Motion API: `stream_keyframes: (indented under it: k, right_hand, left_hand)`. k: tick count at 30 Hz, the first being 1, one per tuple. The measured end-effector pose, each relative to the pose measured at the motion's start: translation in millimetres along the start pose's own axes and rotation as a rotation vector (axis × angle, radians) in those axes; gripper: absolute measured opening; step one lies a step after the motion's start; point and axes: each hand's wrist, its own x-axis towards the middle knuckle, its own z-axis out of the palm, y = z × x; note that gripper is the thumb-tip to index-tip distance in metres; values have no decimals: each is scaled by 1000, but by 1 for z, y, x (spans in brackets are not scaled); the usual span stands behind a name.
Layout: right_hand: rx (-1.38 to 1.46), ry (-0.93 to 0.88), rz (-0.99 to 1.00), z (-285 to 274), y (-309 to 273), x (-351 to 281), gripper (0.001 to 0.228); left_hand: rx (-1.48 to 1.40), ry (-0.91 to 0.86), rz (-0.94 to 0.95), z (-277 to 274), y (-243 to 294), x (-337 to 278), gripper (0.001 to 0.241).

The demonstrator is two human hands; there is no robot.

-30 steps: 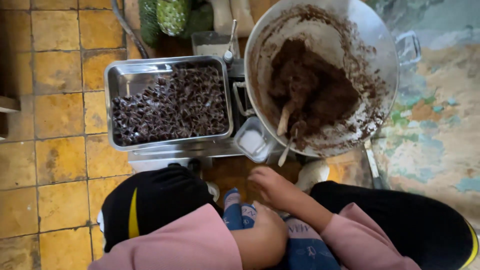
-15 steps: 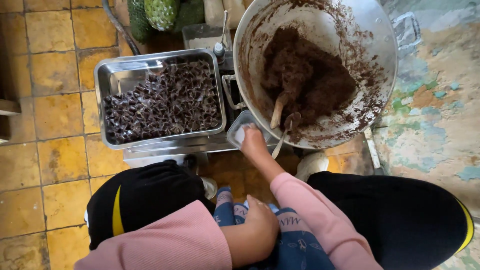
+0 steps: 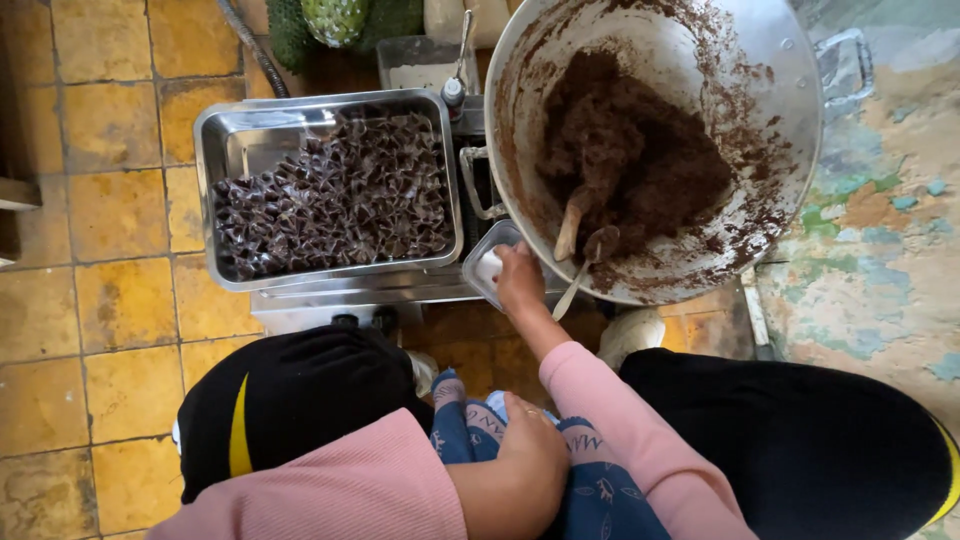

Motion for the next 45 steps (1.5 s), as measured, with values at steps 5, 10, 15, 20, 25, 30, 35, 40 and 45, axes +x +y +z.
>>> stream_keyframes:
  k: [5, 10, 15, 20, 25, 30, 35, 40, 45]
  right_hand:
    - [57, -3, -106, 3, 6, 1, 18]
    - [268, -44, -57, 11, 16, 3, 13]
    - [-65, 81, -522, 12, 18, 6, 33]
    - [-77, 73, -589, -5, -5, -5, 26]
    - [-12, 82, -567, -38, -33, -24, 32]
    - [427, -28, -310, -80, -55, -26, 22]
    - [726, -237, -247, -146, -70, -11, 26]
    - [737, -265, -236, -209, -83, -29, 25]
    - [686, -174, -293, -265, -86, -40, 18]
  left_hand:
    - [2, 13, -25, -4, -1, -3, 81]
    - [-46, -18, 1, -14, -5, -13, 86]
    - [-67, -20, 5, -15, -5, -17, 88]
    - [-91, 139, -31, -9, -8, -17, 71]
    - [-159, 334, -88, -29, -48, -27, 48]
    - [-196, 782, -316, -67, -128, -46, 33]
    - [-376, 857, -361, -91, -169, -74, 42]
    - [-649, 957, -117, -119, -157, -42, 77]
    - [-949, 1091, 40, -136, -149, -12, 50]
